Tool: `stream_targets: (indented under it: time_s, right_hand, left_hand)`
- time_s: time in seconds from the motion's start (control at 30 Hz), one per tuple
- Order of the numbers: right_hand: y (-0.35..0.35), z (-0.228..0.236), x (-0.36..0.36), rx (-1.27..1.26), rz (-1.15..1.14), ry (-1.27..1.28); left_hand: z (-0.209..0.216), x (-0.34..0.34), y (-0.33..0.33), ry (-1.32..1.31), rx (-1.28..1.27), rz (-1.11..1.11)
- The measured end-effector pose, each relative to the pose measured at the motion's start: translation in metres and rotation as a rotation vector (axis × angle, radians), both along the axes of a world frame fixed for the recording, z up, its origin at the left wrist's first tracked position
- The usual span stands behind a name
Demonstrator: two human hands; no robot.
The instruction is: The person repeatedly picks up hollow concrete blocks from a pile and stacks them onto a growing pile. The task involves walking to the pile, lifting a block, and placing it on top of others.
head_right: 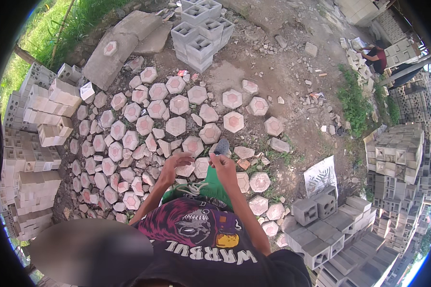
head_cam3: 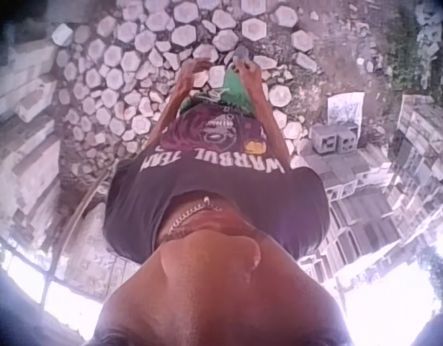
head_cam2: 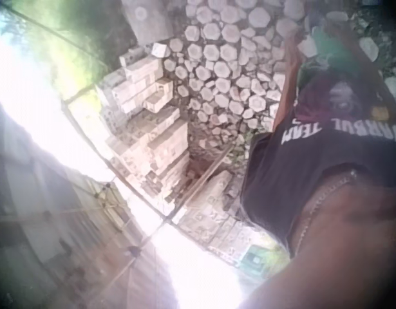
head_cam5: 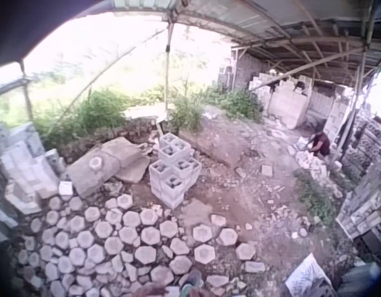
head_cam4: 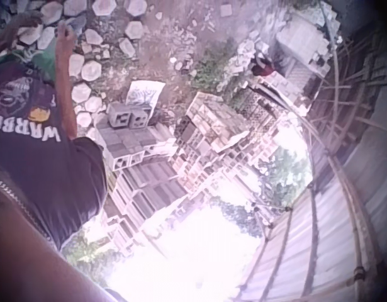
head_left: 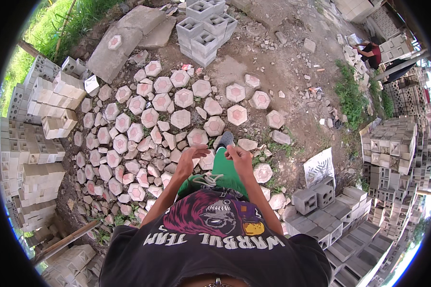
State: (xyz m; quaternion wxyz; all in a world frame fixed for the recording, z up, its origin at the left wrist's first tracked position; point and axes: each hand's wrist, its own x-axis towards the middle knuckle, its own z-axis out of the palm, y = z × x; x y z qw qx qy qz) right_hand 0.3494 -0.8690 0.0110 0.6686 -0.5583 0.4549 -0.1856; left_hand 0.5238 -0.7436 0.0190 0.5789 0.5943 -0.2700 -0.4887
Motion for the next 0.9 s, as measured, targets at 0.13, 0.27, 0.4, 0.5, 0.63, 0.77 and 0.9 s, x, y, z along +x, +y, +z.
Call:
stream_targets:
  time_s: [0.13,0.27,0.4,0.5,0.63,0.77,0.9]
  right_hand:
    - [-0.1,0.012,0.045,-0.036,0.044,-0.087]
    - [-0.177,0.028,0.063,-0.062,0.062,-0.148]
    - [-0.223,0.023,0.07,0.04,0.021,-0.143]
    - [-0.243,0.014,0.072,0.085,0.023,-0.136]
    - [-0.265,0.0,0.075,0.104,-0.02,-0.089]
    - [-0.296,-0.004,0.084,0.144,-0.099,-0.086]
    - [-0.343,-0.013,0.109,0.126,-0.143,-0.076]
  left_hand:
    - [-0.003,0.022,-0.074,-0.046,-0.016,0.079]
    - [0.018,0.032,-0.14,-0.151,0.018,0.14]
    - [0.019,0.04,-0.182,-0.174,0.071,0.181]
    - [0.013,0.044,-0.204,-0.19,0.125,0.222]
    - [0.01,0.058,-0.24,-0.229,0.191,0.181]
    - [0.008,0.078,-0.29,-0.189,0.214,0.138]
    - [0.005,0.11,-0.343,-0.231,0.219,0.109]
